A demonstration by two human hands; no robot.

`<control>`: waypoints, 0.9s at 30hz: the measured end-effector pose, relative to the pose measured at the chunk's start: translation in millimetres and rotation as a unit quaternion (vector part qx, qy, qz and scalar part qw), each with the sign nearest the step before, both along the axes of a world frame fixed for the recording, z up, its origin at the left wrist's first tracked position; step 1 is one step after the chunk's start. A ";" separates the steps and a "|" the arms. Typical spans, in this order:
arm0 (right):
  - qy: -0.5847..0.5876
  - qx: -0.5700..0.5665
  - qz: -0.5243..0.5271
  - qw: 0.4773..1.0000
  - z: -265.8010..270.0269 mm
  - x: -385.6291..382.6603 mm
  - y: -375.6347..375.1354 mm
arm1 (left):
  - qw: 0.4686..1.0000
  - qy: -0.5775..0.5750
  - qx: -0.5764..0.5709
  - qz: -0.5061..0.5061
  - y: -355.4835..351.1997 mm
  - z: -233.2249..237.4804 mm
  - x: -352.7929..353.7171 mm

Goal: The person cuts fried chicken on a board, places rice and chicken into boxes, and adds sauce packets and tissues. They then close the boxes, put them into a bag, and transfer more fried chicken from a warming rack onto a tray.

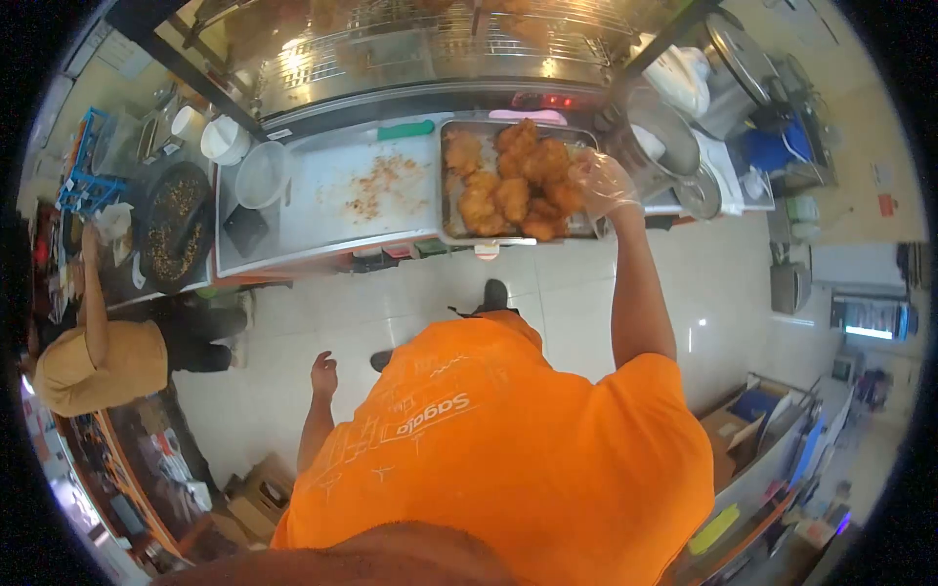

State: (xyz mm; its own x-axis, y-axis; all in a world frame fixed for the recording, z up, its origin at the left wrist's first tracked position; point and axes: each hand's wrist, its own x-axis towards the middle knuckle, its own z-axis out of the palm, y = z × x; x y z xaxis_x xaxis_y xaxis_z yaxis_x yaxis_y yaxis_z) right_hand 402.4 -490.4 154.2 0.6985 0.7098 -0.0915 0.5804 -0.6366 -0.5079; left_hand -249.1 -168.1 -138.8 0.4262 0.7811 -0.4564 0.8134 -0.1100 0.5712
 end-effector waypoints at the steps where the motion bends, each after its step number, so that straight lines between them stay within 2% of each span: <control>1: -0.079 -0.105 0.008 0.991 4.7 14.2 6.4 | 0.999 -0.006 -0.008 0.031 -16.9 -2.1 1.0; 3: -0.095 -0.067 0.056 0.992 -13.4 53.3 -0.2 | 0.991 -0.033 -0.064 0.113 -55.3 18.1 12.1; 8: -0.135 -0.039 0.199 0.970 -36.1 111.6 6.7 | 0.975 -0.053 -0.117 0.180 -122.3 36.1 52.8; 11: -0.025 -0.143 0.156 0.977 0.8 93.2 20.8 | 0.974 -0.074 -0.114 0.181 -134.7 32.9 58.4; 14: -0.090 -0.249 0.317 0.911 -20.2 96.7 12.5 | 0.966 -0.101 -0.136 0.195 -133.9 21.8 53.3; 15: -0.295 -0.201 0.496 0.791 -37.4 98.1 -1.1 | 0.971 -0.081 -0.136 0.181 -130.7 18.5 53.3; 17: -0.139 -0.260 0.336 0.895 -8.9 60.4 8.9 | 0.977 -0.041 -0.134 0.161 -126.2 8.8 50.0; 18: -0.056 -0.282 0.252 0.924 1.5 39.5 13.9 | 0.990 -0.032 -0.095 0.103 -124.9 -3.4 46.2; 20: -0.083 -0.237 0.235 0.939 -10.4 18.4 9.5 | 1.000 -0.005 -0.013 -0.017 -111.0 -26.4 35.6; 21: -0.101 -0.214 0.220 0.947 -20.7 14.1 3.8 | 0.986 -0.033 -0.111 0.123 -111.0 22.7 66.0; 22: -0.183 -0.219 0.217 0.933 -42.9 13.5 -4.3 | 0.986 -0.052 -0.100 0.123 -99.4 15.8 67.6; 24: -0.166 -0.267 0.196 0.929 -36.3 6.0 1.0 | 0.986 -0.091 -0.087 0.110 -88.4 -10.4 64.0; 27: -0.177 -0.278 0.201 0.922 -18.7 2.0 10.1 | 0.987 -0.104 -0.092 0.077 -64.7 -11.9 73.2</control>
